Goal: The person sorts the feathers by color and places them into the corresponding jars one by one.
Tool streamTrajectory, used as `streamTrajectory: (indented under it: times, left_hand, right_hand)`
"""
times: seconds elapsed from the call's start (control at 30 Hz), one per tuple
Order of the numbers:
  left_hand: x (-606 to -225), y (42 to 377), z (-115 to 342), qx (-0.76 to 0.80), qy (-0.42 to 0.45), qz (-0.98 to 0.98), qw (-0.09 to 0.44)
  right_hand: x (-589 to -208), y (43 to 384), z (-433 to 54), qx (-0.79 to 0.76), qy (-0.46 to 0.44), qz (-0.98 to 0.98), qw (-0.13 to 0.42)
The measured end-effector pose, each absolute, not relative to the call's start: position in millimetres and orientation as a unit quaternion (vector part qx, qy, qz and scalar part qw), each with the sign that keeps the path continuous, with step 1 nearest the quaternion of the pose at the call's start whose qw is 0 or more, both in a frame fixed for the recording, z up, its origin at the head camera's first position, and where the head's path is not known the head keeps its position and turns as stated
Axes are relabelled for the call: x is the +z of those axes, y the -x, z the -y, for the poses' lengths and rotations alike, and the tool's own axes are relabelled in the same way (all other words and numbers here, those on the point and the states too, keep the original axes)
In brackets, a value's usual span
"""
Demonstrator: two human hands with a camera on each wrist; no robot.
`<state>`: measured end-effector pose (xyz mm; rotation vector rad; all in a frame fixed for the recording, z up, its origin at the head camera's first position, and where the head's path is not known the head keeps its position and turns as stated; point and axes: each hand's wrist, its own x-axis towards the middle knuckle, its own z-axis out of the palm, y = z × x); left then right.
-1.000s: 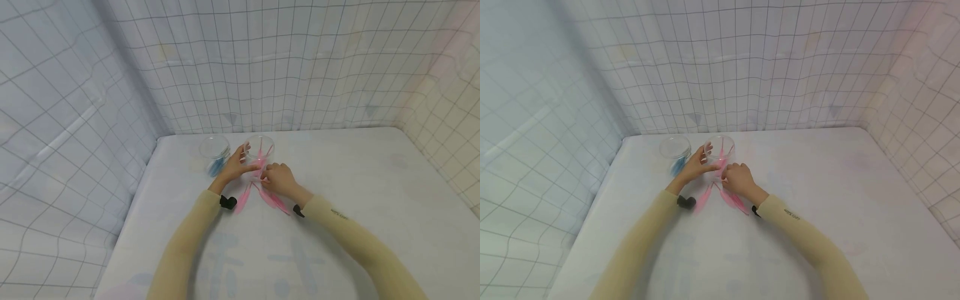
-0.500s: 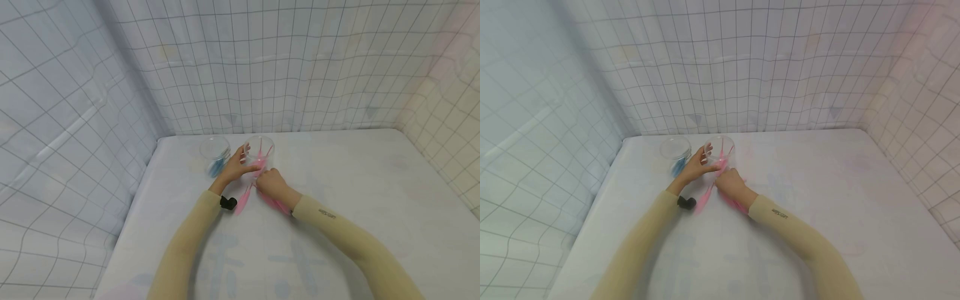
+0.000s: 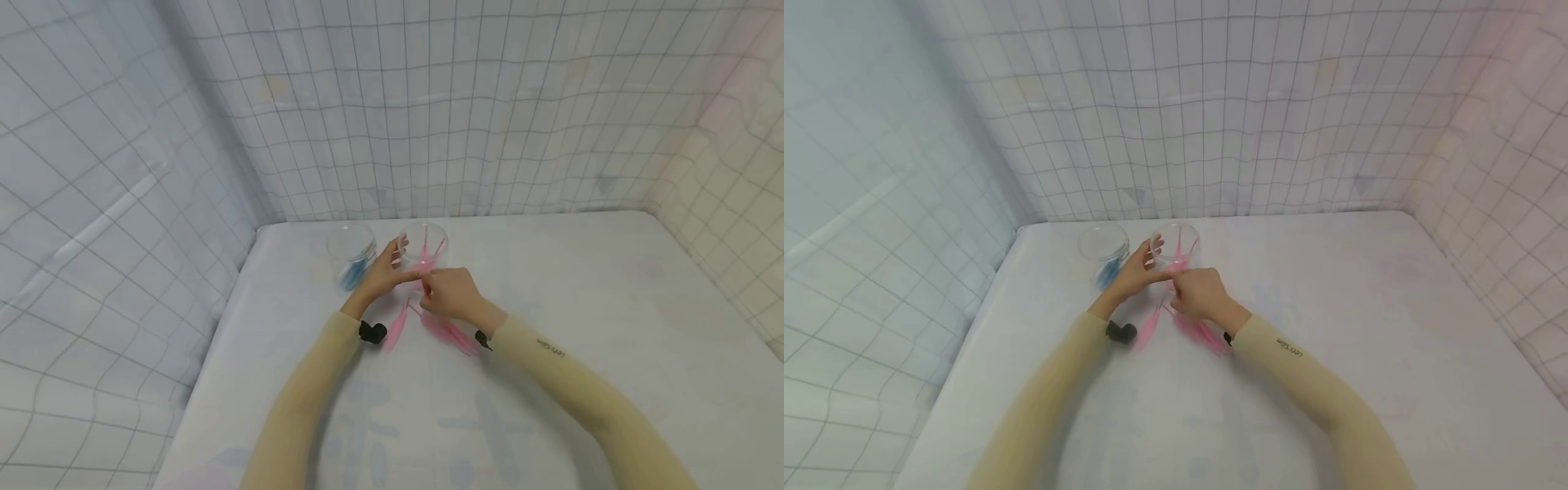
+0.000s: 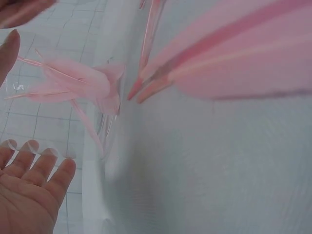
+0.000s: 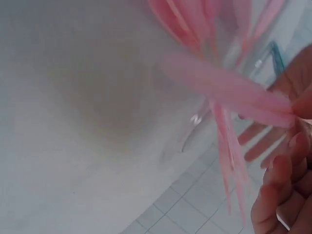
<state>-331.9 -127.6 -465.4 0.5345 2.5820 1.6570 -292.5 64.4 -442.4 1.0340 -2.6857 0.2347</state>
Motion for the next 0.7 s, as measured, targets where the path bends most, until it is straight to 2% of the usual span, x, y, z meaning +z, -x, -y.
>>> streamTrajectory:
  times: [0.2,0.33,0.5,0.7]
  left_hand:
    - [-461.7,334.5,130.5,0.531,-0.169,-0.83,0.012]
    - [-460.3,334.2,131.0,0.53,-0.164,-0.832,0.021]
    - [-461.5,333.2,130.6,0.529,-0.162,-0.833,0.025]
    - [-461.4,331.1,128.2,0.531,-0.157,-0.832,0.026]
  right_hand:
    - [-408.8,304.2,-85.3,0.344,-0.302,0.881,0.116]
    - [-393.4,316.6,-90.2,0.485,-0.237,0.825,0.171]
    - [-386.7,328.5,-85.7,0.573,-0.164,0.77,0.227]
    - [-393.5,332.9,-75.8,0.593,-0.101,0.769,0.215]
